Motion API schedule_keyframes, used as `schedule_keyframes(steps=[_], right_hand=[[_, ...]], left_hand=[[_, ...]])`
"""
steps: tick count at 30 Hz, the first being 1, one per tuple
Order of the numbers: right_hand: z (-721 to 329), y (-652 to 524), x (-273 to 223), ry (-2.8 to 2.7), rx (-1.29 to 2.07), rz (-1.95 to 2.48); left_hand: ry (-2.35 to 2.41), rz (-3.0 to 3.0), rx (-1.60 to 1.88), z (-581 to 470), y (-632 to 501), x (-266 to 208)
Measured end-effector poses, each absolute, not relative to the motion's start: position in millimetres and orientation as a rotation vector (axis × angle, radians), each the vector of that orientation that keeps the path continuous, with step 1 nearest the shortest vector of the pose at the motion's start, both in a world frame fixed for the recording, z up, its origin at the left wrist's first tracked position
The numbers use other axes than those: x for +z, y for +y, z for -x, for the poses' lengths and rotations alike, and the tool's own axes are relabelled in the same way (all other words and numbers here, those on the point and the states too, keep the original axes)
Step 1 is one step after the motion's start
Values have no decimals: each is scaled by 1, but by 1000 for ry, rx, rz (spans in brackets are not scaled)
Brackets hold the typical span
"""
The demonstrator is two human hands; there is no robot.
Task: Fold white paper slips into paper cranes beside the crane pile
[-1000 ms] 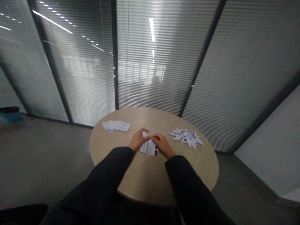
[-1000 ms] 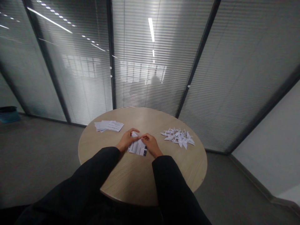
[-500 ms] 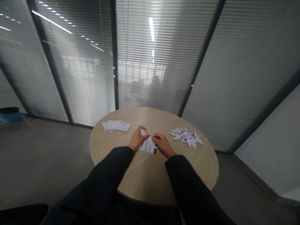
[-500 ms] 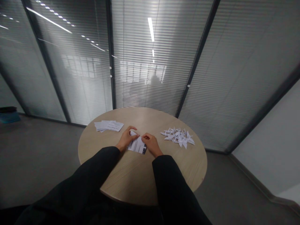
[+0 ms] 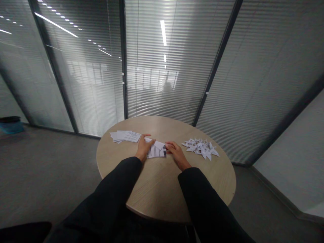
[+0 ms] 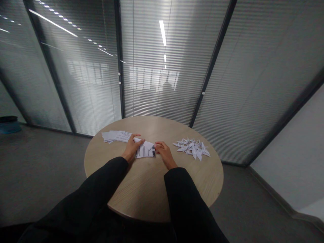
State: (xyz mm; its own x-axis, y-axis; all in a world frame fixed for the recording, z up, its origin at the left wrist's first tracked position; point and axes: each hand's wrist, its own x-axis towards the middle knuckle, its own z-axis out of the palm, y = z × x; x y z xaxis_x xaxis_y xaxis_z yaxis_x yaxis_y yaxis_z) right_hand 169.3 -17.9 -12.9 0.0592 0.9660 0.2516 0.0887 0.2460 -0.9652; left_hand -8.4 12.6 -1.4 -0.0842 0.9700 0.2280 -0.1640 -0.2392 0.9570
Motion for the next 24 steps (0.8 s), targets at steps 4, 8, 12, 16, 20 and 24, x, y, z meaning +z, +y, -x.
schedule_keyframes(steps=[4, 8, 12, 16, 20, 24], right_hand=[[-165, -21, -12, -1440, 985, 1104], [-169, -19, -14, -1325, 942, 1122], [-173, -17, -15, -1295, 854, 1138], [-176, -13, -18, -1287, 751, 1145], [-182, -7, -22, -1303, 638, 1174], [-185, -5, -23, -1280, 533, 1197]], left_hand=[[902, -1326, 1395, 2, 6, -3], [839, -1351, 1327, 3, 10, -6], [819, -1366, 1293, 5, 15, -9], [841, -1408, 1303, 7, 17, -8], [843, -1394, 1314, 10, 19, -8], [832, -1339, 1352, 12, 24, -9]])
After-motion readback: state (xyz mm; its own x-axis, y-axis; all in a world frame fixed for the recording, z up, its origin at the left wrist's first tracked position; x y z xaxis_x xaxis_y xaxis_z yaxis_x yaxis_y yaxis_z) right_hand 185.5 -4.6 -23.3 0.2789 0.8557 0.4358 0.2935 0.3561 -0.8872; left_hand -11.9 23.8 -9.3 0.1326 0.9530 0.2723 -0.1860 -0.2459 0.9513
